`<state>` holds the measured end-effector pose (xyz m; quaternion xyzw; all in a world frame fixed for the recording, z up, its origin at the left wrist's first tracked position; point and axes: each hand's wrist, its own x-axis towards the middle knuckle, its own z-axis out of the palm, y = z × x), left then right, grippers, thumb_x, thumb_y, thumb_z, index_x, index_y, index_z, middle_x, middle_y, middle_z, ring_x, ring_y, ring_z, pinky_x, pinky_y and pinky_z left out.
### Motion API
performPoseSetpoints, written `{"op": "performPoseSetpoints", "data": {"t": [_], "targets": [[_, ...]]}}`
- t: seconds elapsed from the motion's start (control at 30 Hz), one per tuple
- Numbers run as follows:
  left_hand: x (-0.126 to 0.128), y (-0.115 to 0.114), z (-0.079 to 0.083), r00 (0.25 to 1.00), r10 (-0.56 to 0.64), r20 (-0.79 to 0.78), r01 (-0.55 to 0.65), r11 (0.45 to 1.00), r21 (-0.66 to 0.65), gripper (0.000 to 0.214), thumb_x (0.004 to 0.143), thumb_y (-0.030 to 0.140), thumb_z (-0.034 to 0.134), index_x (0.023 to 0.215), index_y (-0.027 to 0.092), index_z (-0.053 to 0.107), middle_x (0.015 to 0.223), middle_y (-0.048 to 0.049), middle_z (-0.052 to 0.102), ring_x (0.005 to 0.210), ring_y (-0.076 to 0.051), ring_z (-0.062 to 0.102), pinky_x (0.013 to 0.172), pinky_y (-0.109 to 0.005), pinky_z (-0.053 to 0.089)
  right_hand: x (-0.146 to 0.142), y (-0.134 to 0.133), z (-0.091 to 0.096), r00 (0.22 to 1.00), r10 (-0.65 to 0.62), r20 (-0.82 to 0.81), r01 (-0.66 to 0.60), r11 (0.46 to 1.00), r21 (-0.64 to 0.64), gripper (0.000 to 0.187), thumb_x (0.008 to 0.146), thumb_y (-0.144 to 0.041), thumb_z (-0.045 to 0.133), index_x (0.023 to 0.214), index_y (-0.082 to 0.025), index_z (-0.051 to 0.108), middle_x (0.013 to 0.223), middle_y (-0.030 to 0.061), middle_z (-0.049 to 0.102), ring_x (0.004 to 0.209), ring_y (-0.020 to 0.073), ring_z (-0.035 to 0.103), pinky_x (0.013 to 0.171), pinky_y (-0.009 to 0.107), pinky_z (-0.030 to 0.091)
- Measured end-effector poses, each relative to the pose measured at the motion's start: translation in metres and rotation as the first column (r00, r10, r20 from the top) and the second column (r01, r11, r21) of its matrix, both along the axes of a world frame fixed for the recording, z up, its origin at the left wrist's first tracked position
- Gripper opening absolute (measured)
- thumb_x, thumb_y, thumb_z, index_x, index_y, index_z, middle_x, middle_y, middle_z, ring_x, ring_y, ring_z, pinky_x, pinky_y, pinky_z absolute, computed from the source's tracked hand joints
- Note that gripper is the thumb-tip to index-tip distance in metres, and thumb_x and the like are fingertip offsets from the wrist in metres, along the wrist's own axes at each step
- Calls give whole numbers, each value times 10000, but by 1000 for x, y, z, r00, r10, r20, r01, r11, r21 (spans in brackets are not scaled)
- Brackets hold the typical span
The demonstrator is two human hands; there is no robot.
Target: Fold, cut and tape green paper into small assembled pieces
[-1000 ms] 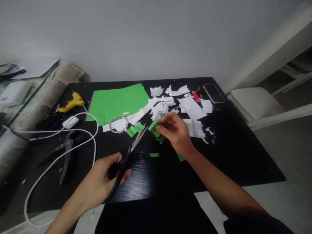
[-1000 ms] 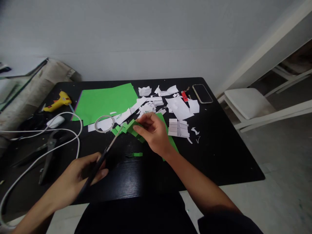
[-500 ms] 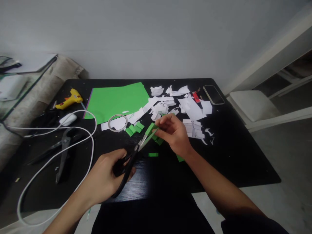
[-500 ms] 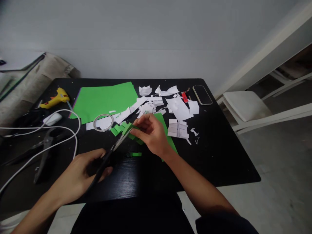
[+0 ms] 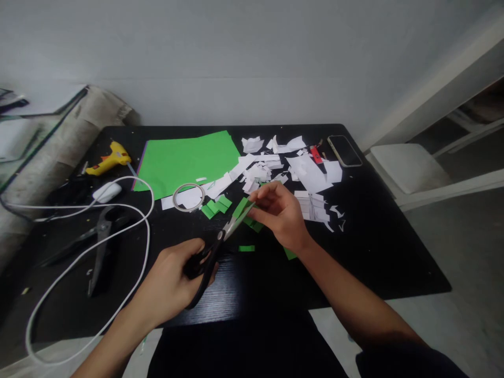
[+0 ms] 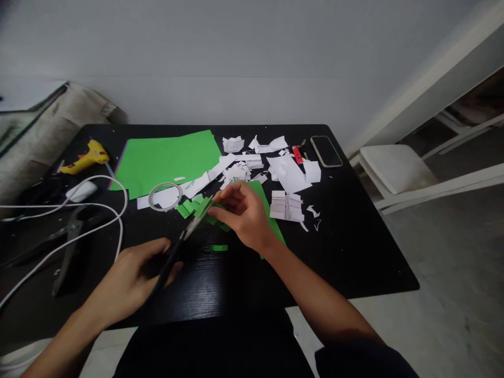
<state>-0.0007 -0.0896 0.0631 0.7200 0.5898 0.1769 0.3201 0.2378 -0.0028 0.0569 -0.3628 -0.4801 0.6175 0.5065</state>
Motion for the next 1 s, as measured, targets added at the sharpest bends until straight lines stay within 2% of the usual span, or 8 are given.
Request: {"op": "performPoseSetpoints", "data": {"t": [0.3,0.5,0.67,1.0], "targets": [[-1,0,0,1000,5,21,-5,1000,-13,261,875,393,631,684,222,579,614,27,597,562,-158,544,543,-268,385,-1,-1,1,999,-18,36,18,1000,0,477,701,-436,964,880,-281,550,946,10,692,961,222,691,959,431,620],[-1,-1,-1,999,17,31,-16,999,-32,245,855,373,635,671,221,578,612,28,610,562,-158,553,549,-270,389,-1,-1,1,1000,-14,12,14,1000,4,437,714,-363,953,882,-280,558,929,1,687,938,208,687,964,418,615],[-2,-1,-3,999,28,34,-25,998,-59,225,849,362,638,680,223,586,612,28,609,569,-161,557,548,-269,389,-1,-1,1,999,-14,37,14,1000,5,446,720,-397,944,882,-285,544,935,5,684,953,219,691,973,435,615],[-3,-1,-3,999,24,25,-23,999,-30,247,849,348,616,649,217,555,591,31,584,544,-146,540,540,-260,370,0,0,-4,1000,-15,-14,15,1000,23,452,692,-328,979,884,-273,573,915,-10,708,929,197,707,941,396,623]]}}
